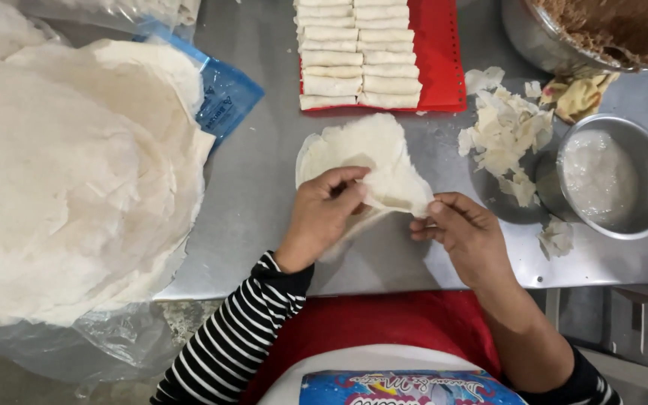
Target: Rolling meat filling into thin wrappers to create lumpia rolls on a production table.
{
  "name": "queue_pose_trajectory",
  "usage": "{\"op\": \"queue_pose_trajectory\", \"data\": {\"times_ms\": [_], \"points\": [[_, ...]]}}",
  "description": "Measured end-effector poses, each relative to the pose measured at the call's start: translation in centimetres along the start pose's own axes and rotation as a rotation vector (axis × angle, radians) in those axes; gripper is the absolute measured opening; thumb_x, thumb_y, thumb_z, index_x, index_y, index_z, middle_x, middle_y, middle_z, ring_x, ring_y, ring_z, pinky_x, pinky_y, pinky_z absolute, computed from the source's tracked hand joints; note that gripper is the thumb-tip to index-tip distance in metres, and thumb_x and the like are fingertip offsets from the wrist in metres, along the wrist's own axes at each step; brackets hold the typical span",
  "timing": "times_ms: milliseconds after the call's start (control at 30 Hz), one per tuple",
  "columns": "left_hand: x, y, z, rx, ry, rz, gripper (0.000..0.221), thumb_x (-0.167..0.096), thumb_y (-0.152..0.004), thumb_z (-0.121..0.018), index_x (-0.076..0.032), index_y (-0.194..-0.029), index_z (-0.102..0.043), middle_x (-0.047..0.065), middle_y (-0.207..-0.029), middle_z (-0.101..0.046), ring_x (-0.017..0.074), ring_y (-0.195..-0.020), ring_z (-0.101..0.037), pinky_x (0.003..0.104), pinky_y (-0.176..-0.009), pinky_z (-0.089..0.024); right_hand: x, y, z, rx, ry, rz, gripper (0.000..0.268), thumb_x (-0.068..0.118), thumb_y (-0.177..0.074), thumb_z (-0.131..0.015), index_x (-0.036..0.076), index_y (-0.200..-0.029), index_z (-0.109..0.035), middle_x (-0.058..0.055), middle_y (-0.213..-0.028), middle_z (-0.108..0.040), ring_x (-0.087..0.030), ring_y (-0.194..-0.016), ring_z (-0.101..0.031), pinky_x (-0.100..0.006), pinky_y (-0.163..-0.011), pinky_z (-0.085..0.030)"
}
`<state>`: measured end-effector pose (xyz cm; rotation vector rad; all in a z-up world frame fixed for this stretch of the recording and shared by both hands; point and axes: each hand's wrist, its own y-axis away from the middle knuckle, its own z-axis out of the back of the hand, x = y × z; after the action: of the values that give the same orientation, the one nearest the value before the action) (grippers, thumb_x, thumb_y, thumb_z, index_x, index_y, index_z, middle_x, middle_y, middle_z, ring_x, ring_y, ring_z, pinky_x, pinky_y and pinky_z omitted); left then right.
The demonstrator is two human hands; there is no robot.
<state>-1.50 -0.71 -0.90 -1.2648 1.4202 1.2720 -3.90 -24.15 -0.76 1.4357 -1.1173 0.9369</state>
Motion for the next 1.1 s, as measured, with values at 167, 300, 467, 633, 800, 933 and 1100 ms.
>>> {"op": "queue_pose_trajectory", "data": {"times_ms": [167, 300, 467, 633, 800, 933, 1100], "points": [[-0.3, 1.9, -1.9, 0.117, -0.051, -0.100, 0.024, -0.012, -0.090, -0.070, -0.004, -0.111, -0.077, 0.017, -0.089, -0.071, 0.0197, -0.081, -0.070, 0.035, -0.069, -0.059, 2.1, -0.7, -2.7, 0.041, 0.150, 0.055, 0.052, 0.015, -0.092, -0.072, -0.011, -0.134, -0.056, -0.024, -0.109, -0.063, -0.032, -0.100, -0.066, -0.052, -0.086, -0.060], [0.8, 0.9, 1.5, 0.049, -0.210, -0.200, 0.023, -0.009, -0.086, -0.070, -0.002, -0.107, -0.078, 0.021, -0.092, -0.073, 0.0257, -0.087, -0.071, 0.040, -0.075, -0.058, -0.7, -3.8, 0.7, 0.004, 0.264, 0.138, 0.021, 0.009, -0.093, -0.078, -0.002, -0.110, -0.074, -0.011, -0.086, -0.070, -0.015, -0.082, -0.066, -0.031, -0.074, -0.059], [-3.4, 1.4, 1.2, 0.140, -0.216, -0.130, 0.054, -0.031, -0.086, -0.078, 0.005, -0.124, -0.069, 0.027, -0.113, -0.069, 0.0352, -0.103, -0.070, 0.044, -0.087, -0.058, 1.5, -1.4, -3.5, 0.102, 0.255, 0.134, 0.020, 0.005, -0.090, -0.078, -0.002, -0.109, -0.076, -0.013, -0.087, -0.073, -0.015, -0.085, -0.066, -0.035, -0.078, -0.060], [-2.0, -1.6, 1.2, 0.133, -0.116, -0.146, 0.040, -0.023, -0.089, -0.076, -0.001, -0.122, -0.074, 0.021, -0.108, -0.075, 0.0250, -0.100, -0.067, 0.042, -0.084, -0.058, 0.6, -2.1, -0.1, 0.053, 0.281, 0.138, 0.019, 0.006, -0.092, -0.074, -0.003, -0.110, -0.073, -0.011, -0.087, -0.070, -0.015, -0.083, -0.064, -0.035, -0.078, -0.057], [-1.9, 0.3, -2.8, 0.216, -0.253, -0.241, 0.029, -0.015, -0.086, -0.070, -0.006, -0.112, -0.077, 0.020, -0.097, -0.073, 0.0303, -0.089, -0.072, 0.037, -0.076, -0.059, 3.7, -1.8, -1.9, 0.138, 0.428, 0.207, 0.041, 0.003, -0.082, -0.084, -0.006, -0.120, -0.072, -0.021, -0.095, -0.075, -0.022, -0.091, -0.069, -0.043, -0.085, -0.057], [-2.3, -0.3, -0.2, 0.176, -0.322, -0.190, 0.028, -0.015, -0.091, -0.063, -0.009, -0.114, -0.078, 0.013, -0.097, -0.072, 0.0276, -0.088, -0.073, 0.033, -0.077, -0.059, 3.0, -3.6, 1.1, 0.056, 0.496, 0.287, 0.028, -0.008, -0.088, -0.075, -0.005, -0.115, -0.073, -0.017, -0.101, -0.074, -0.020, -0.096, -0.065, -0.040, -0.088, -0.057], [-2.1, -0.3, 0.7, 0.254, -0.252, -0.200, 0.054, -0.023, -0.086, -0.078, -0.004, -0.135, -0.066, 0.025, -0.124, -0.060, 0.0421, -0.114, -0.067, 0.043, -0.094, -0.057, 3.8, -3.5, -1.6, 0.110, 0.427, 0.169, 0.031, -0.001, -0.088, -0.075, -0.003, -0.119, -0.074, -0.012, -0.094, -0.074, -0.014, -0.082, -0.064, -0.034, -0.076, -0.059]]}}
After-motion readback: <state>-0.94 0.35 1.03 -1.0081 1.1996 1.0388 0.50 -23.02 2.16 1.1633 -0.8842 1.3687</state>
